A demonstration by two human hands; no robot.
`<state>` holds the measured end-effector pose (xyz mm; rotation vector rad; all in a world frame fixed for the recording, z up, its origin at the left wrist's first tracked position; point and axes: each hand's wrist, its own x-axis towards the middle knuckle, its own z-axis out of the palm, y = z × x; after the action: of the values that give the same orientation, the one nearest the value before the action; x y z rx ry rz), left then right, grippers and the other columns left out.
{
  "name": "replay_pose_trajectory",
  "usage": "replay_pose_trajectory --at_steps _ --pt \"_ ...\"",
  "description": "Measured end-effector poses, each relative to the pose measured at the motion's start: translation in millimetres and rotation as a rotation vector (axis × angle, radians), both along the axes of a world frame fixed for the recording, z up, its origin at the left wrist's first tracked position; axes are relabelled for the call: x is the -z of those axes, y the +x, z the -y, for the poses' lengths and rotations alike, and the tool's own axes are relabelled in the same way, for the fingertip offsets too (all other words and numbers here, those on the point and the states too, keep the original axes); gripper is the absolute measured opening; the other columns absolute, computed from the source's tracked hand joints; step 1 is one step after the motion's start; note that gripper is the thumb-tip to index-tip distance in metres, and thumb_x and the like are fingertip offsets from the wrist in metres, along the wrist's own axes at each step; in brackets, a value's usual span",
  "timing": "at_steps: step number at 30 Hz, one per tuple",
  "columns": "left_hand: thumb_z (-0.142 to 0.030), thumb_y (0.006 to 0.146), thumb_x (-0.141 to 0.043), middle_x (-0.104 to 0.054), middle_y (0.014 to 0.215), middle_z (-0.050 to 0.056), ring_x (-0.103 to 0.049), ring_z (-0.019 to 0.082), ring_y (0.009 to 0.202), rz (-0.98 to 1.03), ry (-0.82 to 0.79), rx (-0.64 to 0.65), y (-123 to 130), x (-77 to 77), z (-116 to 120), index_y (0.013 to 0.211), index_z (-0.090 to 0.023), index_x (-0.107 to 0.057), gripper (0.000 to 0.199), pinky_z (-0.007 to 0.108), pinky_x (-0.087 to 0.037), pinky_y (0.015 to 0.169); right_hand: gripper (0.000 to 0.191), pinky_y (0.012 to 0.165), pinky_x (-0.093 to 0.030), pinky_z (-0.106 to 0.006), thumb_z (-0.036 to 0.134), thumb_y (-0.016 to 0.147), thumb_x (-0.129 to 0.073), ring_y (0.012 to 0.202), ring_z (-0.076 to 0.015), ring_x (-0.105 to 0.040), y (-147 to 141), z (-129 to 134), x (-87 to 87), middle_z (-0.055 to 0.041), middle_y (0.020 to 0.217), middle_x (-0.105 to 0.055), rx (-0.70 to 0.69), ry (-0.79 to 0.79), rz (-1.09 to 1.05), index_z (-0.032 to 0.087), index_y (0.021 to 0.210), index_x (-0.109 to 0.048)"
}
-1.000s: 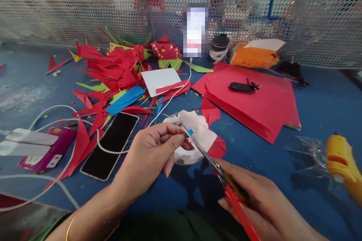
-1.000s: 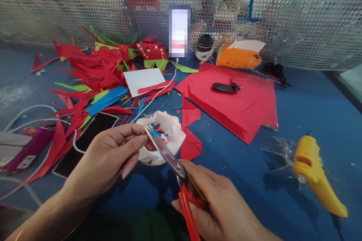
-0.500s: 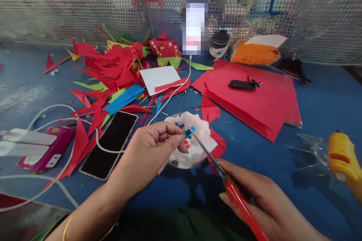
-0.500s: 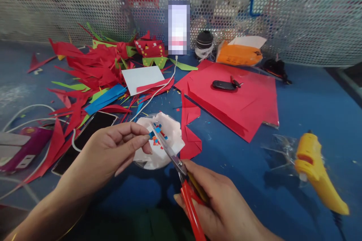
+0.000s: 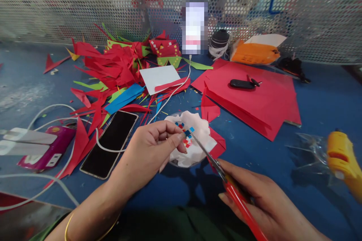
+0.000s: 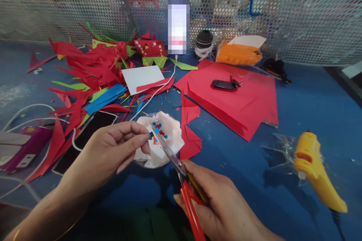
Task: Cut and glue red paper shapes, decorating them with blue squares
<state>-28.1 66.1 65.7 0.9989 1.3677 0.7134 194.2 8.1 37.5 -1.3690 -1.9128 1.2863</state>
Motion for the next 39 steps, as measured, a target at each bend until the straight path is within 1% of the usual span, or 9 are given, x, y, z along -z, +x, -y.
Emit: replay_pose_trajectory --at_steps 7,12,15,18,21,24,26,32,39 --pt "-0.032 0.084 -0.066 -0.063 0.058 -0.002 -0.034 -0.001 0.033 0.021 0.034 0.039 -4 1.2 0 0.073 -0.014 -0.063 0.021 0.012 -0.019 0.033 0.032 0.061 -0.057 -0.022 0.031 0.089 -0.057 0.068 -0.0163 -0.069 0 -2 -1.3 0.0013 0.076 -0.07 -0.038 -0.044 -0.018 0.027 0.119 -0.067" --pt "-0.028 0.084 -0.065 -0.063 0.058 -0.002 -0.034 -0.001 0.031 0.043 0.007 0.008 -3 -1.1 -1 0.076 -0.014 -0.062 0.016 0.011 -0.021 0.033 0.028 0.054 -0.055 -0.019 0.039 0.09 -0.059 0.059 -0.014 -0.064 4 4 5.5 0.0007 0.07 -0.067 0.042 -0.005 -0.023 0.025 0.112 -0.068" --pt "-0.024 0.085 -0.064 -0.068 0.065 0.0 -0.037 -0.001 0.031 0.033 0.038 -0.013 -1 -1.2 -1 0.08 -0.013 -0.063 0.012 0.011 -0.024 0.033 0.038 0.053 -0.054 -0.018 0.041 0.086 -0.064 0.06 -0.0142 -0.065 9 8 7.1 -0.0007 0.076 -0.069 0.092 -0.025 -0.068 0.026 0.12 -0.063" --pt "-0.024 0.085 -0.064 -0.07 0.068 0.0 -0.04 -0.001 0.031 0.04 0.073 -0.026 -1 -0.3 -1 0.084 -0.013 -0.064 0.011 0.011 -0.026 0.034 0.054 0.045 -0.05 -0.018 0.045 0.079 -0.072 0.051 -0.0119 -0.061 8 11 4.4 -0.001 0.081 -0.068 0.115 -0.12 -0.15 0.029 0.13 -0.058" --pt "-0.023 0.086 -0.063 -0.07 0.067 0.0 -0.04 -0.001 0.03 0.052 0.08 -0.053 -2 0.1 0 0.084 -0.012 -0.064 0.011 0.011 -0.026 0.034 0.058 0.039 -0.047 -0.017 0.046 0.073 -0.077 0.047 -0.0104 -0.055 2 11 1.0 0.0006 0.078 -0.064 0.142 -0.21 -0.169 0.03 0.126 -0.06" --pt "-0.023 0.086 -0.062 -0.069 0.066 0.0 -0.041 -0.001 0.03 0.076 0.086 -0.065 -2 0.4 0 0.082 -0.012 -0.063 0.011 0.01 -0.026 0.033 0.054 0.043 -0.048 -0.018 0.043 0.069 -0.081 0.053 -0.0117 -0.054 -1 9 1.5 0.0029 0.074 -0.058 0.127 -0.173 -0.136 0.03 0.118 -0.064" --pt "-0.022 0.087 -0.062 -0.069 0.067 0.0 -0.041 -0.001 0.03 0.097 0.087 -0.057 -1 0.8 1 0.082 -0.012 -0.063 0.011 0.01 -0.026 0.033 0.055 0.049 -0.05 -0.019 0.043 0.07 -0.081 0.057 -0.0124 -0.055 -1 9 4.3 0.0027 0.076 -0.059 0.083 -0.107 -0.137 0.03 0.121 -0.063" --pt "-0.018 0.088 -0.058 -0.069 0.066 0.0 -0.041 -0.002 0.029 0.125 0.075 -0.045 -1 2.3 2 0.082 -0.012 -0.064 0.01 0.009 -0.026 0.032 0.049 0.049 -0.05 -0.018 0.045 0.085 -0.066 0.06 -0.0121 -0.059 2 8 9.3 -0.0001 0.083 -0.064 -0.012 -0.111 -0.107 0.027 0.13 -0.057" --pt "-0.016 0.089 -0.057 -0.07 0.067 0.0 -0.041 -0.002 0.029 0.139 0.067 -0.036 -1 3.3 2 0.082 -0.013 -0.064 0.011 0.008 -0.027 0.032 0.046 0.059 -0.056 -0.02 0.031 0.084 -0.065 0.061 -0.0129 -0.066 -2 2 8.7 0.0006 0.078 -0.066 -0.021 -0.069 -0.064 0.024 0.129 -0.059"
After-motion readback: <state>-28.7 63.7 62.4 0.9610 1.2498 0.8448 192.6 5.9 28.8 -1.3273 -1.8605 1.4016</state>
